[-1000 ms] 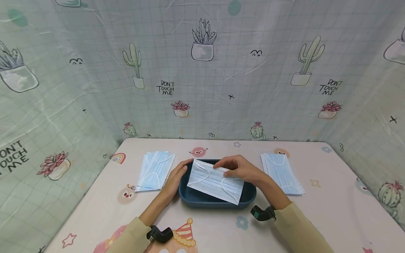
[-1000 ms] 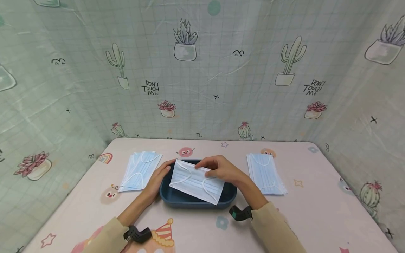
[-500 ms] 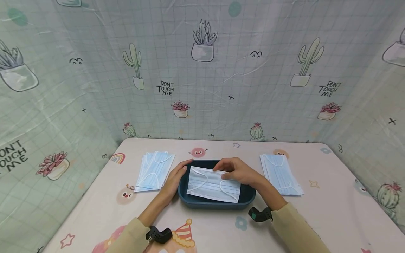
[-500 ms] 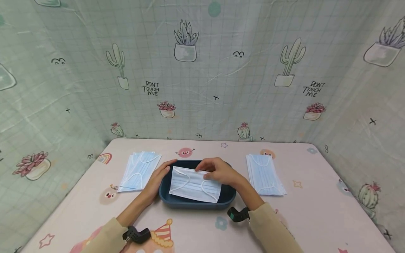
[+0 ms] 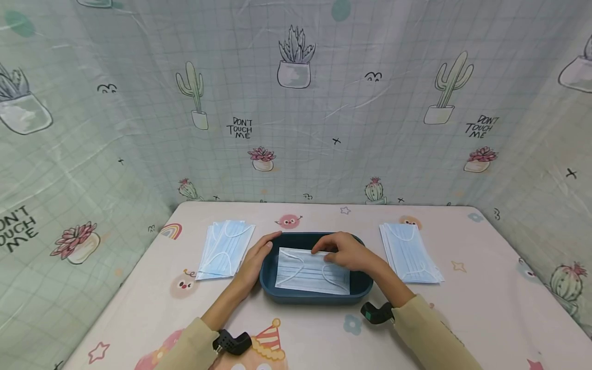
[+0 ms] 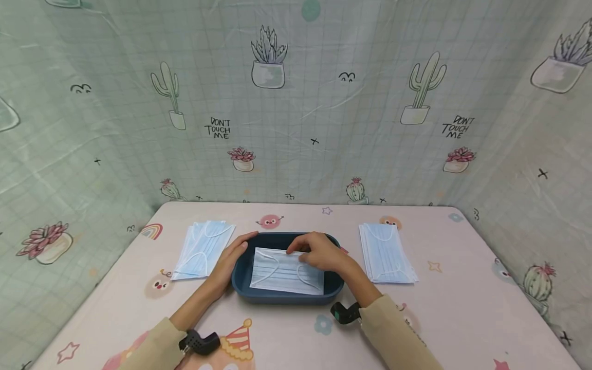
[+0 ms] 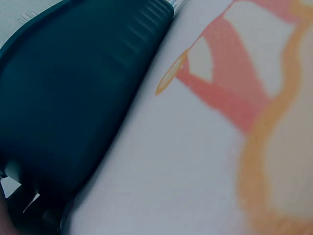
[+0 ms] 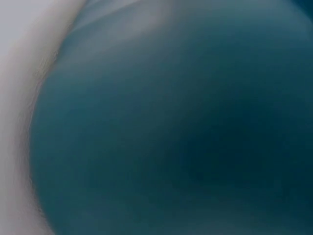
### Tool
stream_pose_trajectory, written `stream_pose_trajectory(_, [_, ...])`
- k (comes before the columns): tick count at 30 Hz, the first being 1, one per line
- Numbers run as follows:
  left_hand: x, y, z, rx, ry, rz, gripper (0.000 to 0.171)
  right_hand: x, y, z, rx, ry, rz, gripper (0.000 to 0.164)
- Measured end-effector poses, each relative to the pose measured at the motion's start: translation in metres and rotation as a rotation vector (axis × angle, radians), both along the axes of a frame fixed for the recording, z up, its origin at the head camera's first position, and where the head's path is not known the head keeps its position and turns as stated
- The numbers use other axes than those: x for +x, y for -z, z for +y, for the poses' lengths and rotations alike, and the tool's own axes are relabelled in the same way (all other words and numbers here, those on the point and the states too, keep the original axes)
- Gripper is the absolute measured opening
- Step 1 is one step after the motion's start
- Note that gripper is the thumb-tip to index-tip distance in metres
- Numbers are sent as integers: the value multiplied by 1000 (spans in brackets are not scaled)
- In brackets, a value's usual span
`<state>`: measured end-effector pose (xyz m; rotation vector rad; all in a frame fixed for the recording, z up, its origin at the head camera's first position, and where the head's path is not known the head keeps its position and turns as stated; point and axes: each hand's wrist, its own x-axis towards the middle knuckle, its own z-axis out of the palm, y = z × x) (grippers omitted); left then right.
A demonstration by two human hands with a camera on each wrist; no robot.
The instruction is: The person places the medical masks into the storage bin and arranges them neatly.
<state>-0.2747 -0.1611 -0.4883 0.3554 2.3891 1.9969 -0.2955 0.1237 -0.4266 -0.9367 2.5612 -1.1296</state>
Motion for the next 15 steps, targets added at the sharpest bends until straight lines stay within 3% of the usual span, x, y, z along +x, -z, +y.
stream_pose_trajectory(6, [0, -1, -2, -12, -6, 5, 40, -1, -1, -4, 67, 26, 62, 38])
stream_pose_trajectory(15, [0, 0, 1, -8, -5, 9, 40, -1, -1, -3, 145, -4, 137, 45])
